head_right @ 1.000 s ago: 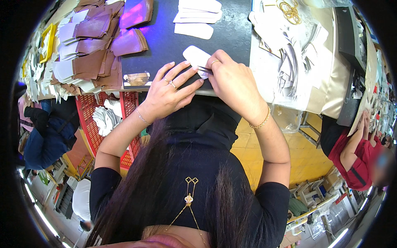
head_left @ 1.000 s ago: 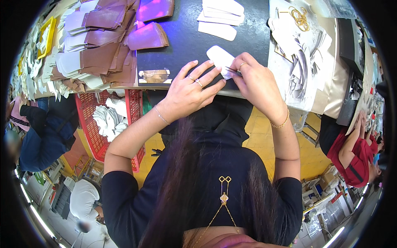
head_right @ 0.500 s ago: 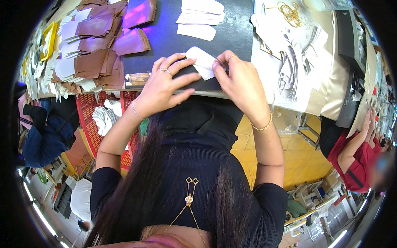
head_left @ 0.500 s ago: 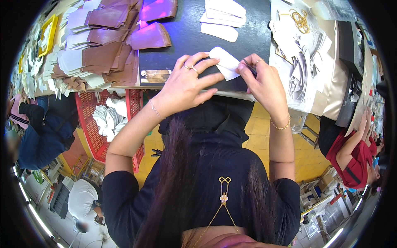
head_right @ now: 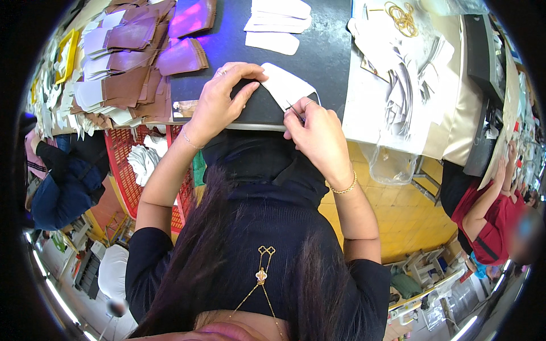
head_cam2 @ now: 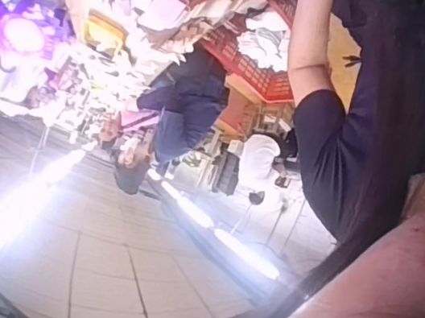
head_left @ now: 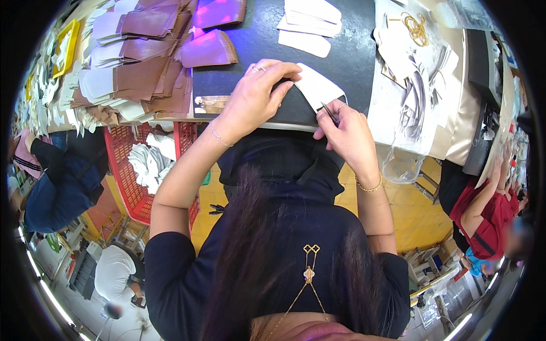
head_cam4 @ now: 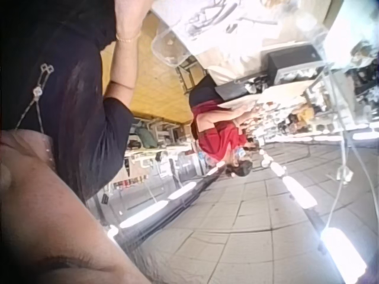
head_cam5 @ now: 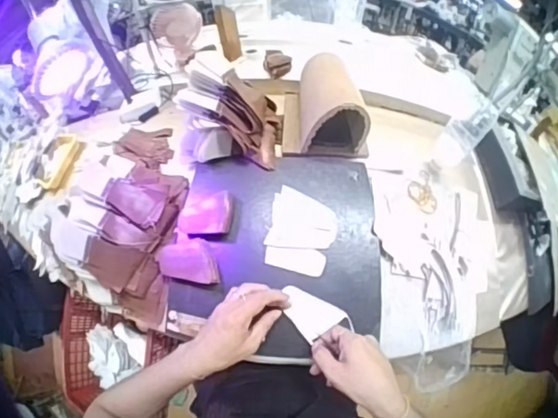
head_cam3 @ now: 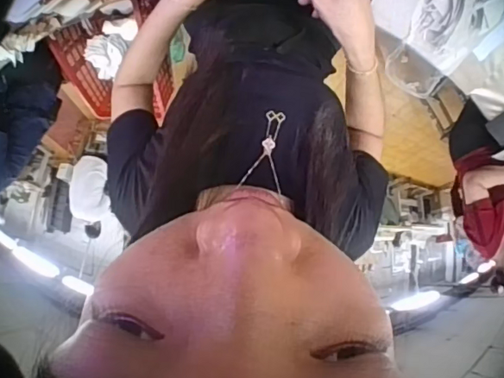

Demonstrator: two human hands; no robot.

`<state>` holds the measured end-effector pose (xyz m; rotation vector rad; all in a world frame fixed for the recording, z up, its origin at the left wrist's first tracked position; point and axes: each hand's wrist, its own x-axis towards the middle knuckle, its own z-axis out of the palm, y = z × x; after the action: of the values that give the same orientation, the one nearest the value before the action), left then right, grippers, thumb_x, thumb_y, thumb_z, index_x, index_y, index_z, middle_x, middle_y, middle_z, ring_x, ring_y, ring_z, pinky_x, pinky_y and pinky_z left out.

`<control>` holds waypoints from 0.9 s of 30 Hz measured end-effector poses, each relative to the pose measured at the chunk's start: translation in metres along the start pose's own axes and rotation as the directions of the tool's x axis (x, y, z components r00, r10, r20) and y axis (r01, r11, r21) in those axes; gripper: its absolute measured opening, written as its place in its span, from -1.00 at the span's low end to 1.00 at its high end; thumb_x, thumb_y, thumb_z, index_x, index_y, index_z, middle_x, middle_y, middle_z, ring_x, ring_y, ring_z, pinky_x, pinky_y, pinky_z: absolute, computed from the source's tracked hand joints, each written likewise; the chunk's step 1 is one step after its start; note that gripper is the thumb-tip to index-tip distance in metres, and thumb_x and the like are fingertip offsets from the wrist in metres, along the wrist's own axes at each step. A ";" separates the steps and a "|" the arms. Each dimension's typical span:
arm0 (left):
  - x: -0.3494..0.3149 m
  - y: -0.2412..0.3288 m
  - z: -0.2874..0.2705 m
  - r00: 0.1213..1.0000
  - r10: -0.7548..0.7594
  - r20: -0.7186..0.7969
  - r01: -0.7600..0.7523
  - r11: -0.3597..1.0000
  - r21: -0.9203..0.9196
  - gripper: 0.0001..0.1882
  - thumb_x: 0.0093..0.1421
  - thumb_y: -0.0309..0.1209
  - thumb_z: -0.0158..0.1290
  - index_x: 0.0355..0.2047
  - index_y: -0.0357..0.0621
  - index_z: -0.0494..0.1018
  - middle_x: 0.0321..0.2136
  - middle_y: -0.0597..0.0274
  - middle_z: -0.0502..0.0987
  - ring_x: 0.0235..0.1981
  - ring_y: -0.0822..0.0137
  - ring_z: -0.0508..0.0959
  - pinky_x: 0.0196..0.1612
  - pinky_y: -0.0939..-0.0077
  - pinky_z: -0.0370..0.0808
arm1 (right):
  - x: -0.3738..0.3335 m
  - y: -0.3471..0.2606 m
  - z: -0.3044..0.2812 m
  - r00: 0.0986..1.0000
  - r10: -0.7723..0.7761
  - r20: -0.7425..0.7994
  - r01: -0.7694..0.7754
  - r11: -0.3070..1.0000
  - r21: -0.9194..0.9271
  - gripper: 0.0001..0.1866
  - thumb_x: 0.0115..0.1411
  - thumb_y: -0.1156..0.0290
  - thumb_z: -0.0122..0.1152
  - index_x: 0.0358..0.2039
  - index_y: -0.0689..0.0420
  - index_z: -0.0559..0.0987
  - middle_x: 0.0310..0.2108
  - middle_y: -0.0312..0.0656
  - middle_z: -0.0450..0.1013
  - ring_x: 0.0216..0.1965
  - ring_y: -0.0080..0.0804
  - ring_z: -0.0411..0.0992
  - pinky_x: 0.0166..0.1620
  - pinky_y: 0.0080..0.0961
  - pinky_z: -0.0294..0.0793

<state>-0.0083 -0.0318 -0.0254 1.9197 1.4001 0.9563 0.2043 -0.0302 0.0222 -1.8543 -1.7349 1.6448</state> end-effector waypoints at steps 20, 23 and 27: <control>0.002 0.005 0.010 0.997 -0.042 -0.066 0.045 0.997 0.055 -0.63 0.10 -0.55 0.28 -0.06 -0.13 0.54 -0.30 0.30 0.68 -0.14 0.21 0.59 0.00 0.34 0.45 | 0.005 -0.001 -0.003 0.999 0.025 -0.037 -0.028 0.995 -0.091 -0.71 0.29 0.28 0.10 -0.35 0.29 0.58 -0.64 -0.19 0.57 -0.70 -0.53 0.47 -0.53 -0.55 0.47; 0.002 0.005 0.010 0.997 -0.048 -0.066 0.051 0.997 0.050 -0.62 0.10 -0.56 0.28 -0.04 -0.12 0.53 -0.30 0.30 0.68 -0.13 0.21 0.60 0.00 0.33 0.45 | 0.005 -0.002 -0.004 0.999 0.034 -0.037 -0.037 0.996 -0.078 -0.71 0.29 0.28 0.10 -0.35 0.29 0.58 -0.65 -0.19 0.56 -0.70 -0.53 0.47 -0.53 -0.55 0.47; 0.002 0.006 0.011 0.997 -0.045 -0.067 0.049 0.997 0.061 -0.60 0.10 -0.56 0.27 -0.03 -0.11 0.52 -0.29 0.31 0.68 -0.14 0.22 0.60 0.00 0.32 0.45 | 0.006 -0.005 -0.003 0.998 0.047 -0.034 -0.049 0.995 -0.085 -0.71 0.28 0.29 0.10 -0.35 0.29 0.58 -0.65 -0.19 0.56 -0.70 -0.53 0.47 -0.54 -0.56 0.46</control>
<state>0.0039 -0.0317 -0.0267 1.9076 1.5231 0.9721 0.2025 -0.0224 0.0236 -1.9634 -1.7886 1.5715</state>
